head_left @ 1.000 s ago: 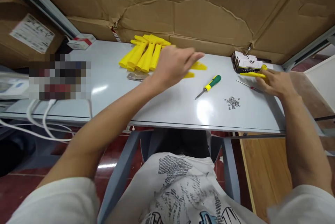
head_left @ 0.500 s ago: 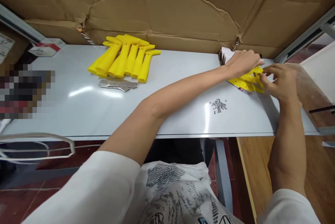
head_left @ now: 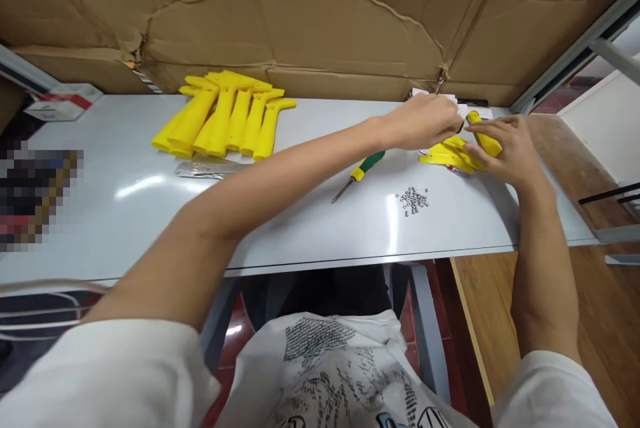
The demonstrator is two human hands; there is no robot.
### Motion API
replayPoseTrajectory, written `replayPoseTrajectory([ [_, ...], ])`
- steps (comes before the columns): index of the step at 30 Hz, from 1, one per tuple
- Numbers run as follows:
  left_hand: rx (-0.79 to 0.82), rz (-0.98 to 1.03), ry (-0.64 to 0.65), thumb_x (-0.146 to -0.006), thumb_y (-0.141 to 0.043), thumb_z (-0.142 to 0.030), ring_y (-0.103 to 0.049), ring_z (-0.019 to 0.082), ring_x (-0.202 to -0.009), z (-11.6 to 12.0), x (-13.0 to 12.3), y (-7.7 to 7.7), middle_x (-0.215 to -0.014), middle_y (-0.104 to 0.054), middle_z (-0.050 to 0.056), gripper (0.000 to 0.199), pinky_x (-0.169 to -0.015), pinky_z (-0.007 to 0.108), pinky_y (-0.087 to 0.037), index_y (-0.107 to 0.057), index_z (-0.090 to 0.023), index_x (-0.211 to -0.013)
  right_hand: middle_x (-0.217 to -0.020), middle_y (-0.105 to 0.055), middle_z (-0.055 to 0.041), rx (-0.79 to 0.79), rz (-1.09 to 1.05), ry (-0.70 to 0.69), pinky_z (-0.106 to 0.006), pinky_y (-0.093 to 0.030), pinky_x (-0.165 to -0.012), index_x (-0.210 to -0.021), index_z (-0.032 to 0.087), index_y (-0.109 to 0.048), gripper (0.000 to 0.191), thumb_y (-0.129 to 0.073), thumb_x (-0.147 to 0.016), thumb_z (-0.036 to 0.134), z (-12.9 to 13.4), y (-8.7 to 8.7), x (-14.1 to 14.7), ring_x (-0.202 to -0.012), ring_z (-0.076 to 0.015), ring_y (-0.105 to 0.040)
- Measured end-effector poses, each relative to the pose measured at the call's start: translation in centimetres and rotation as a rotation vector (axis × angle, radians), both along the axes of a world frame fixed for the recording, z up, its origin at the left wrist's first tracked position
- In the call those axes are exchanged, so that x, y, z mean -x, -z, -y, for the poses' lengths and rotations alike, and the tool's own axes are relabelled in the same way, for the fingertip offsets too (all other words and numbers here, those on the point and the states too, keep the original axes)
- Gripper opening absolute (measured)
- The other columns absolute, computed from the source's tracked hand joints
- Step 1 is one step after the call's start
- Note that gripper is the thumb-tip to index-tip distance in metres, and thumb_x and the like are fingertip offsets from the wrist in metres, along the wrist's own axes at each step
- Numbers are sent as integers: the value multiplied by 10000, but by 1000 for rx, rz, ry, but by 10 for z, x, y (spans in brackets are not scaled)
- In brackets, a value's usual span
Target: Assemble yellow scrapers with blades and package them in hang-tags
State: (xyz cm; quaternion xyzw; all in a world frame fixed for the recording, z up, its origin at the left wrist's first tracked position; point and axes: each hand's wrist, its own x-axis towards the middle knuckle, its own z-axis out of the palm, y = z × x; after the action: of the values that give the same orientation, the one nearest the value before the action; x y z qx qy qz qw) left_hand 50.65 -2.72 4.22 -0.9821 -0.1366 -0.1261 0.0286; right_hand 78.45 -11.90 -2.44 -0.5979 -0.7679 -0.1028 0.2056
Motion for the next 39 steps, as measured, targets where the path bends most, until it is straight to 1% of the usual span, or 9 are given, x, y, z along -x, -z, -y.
replayPoseTrajectory([
  [3, 34, 12, -88, -1048, -520, -187, -716, 227, -905, 3, 65, 7, -1000, -809, 61, 311, -709, 352, -336, -817, -217, -959, -1405, -769, -132, -4, 46, -103, -510, -435, -1189, -1349, 223, -780, 429, -645, -1066, 515, -1, 2, 7, -1323, -312, -624],
  [7, 155, 84, -208, -1069, -530, -359, -684, 178, -750, 15, 152, 33, -913, -817, 12, 320, -686, 334, -372, -802, -237, -954, -1153, -793, -106, -43, 93, -137, -434, -563, -939, -1097, 238, -823, 323, -660, -1061, 515, 4, 3, 21, -1070, -271, -699],
  [10, 59, 76, -386, -1094, -427, -395, -739, 232, -920, 20, 207, 46, -982, -831, 59, 429, -728, 372, -439, -803, -215, -996, -1070, -801, -68, 5, 148, -187, -365, -533, -761, -1055, 234, -846, 310, -657, -1063, 479, 8, 5, 34, -947, -232, -736],
  [18, -31, 376, -1120, -970, -363, -863, -549, 307, -1388, -27, 332, 18, -1405, -759, -7, 769, -1160, 517, -417, -745, -284, -1302, -1103, -750, -109, -56, 342, -183, -352, -476, -685, -1295, 205, -856, 358, -614, -1054, 313, 12, 11, 52, -937, -228, -709],
  [20, -22, 355, -1180, -974, -271, -883, -547, 298, -1393, -33, 344, 17, -1454, -735, 18, 866, -1190, 510, -407, -734, -242, -1327, -1116, -734, -112, -60, 321, -220, -351, -505, -705, -1313, 212, -850, 371, -599, -1051, 287, 12, 12, 55, -942, -230, -710],
  [23, -63, 256, -1184, -1056, -296, -723, -582, 279, -1376, -29, 339, 20, -1434, -733, 54, 710, -1166, 496, -444, -746, -232, -1300, -1163, -743, -104, -66, 321, -217, -348, -476, -619, -1322, 226, -842, 391, -558, -1058, 275, 12, 15, 58, -837, -207, -700],
  [30, -99, 102, -1036, -1118, -301, -540, -610, 277, -1279, -12, 310, 22, -1313, -790, 41, 528, -1060, 484, -528, -748, -278, -1219, -1132, -780, -131, -110, 268, -134, -378, -487, -541, -1209, 210, -869, 353, -620, -1033, 389, 7, 24, 55, -705, -206, -692],
  [34, -72, 110, -987, -1105, -297, -552, -612, 286, -1224, -10, 309, 24, -1250, -812, 31, 538, -1000, 493, -521, -763, -290, -1163, -1211, -785, -120, -42, 119, -236, -417, -653, -775, -1258, 235, -844, 323, -639, -1012, 280, 3, 22, 55, -928, -252, -791],
  [39, -41, 84, -888, -1096, -287, -511, -620, 285, -1160, -11, 304, 33, -1151, -825, 47, 533, -900, 476, -504, -771, -290, -1099, -1207, -795, -98, 39, -24, -331, -464, -668, -966, -1277, 274, -804, 326, -668, -986, 218, 4, 18, 52, -1074, -280, -796],
])
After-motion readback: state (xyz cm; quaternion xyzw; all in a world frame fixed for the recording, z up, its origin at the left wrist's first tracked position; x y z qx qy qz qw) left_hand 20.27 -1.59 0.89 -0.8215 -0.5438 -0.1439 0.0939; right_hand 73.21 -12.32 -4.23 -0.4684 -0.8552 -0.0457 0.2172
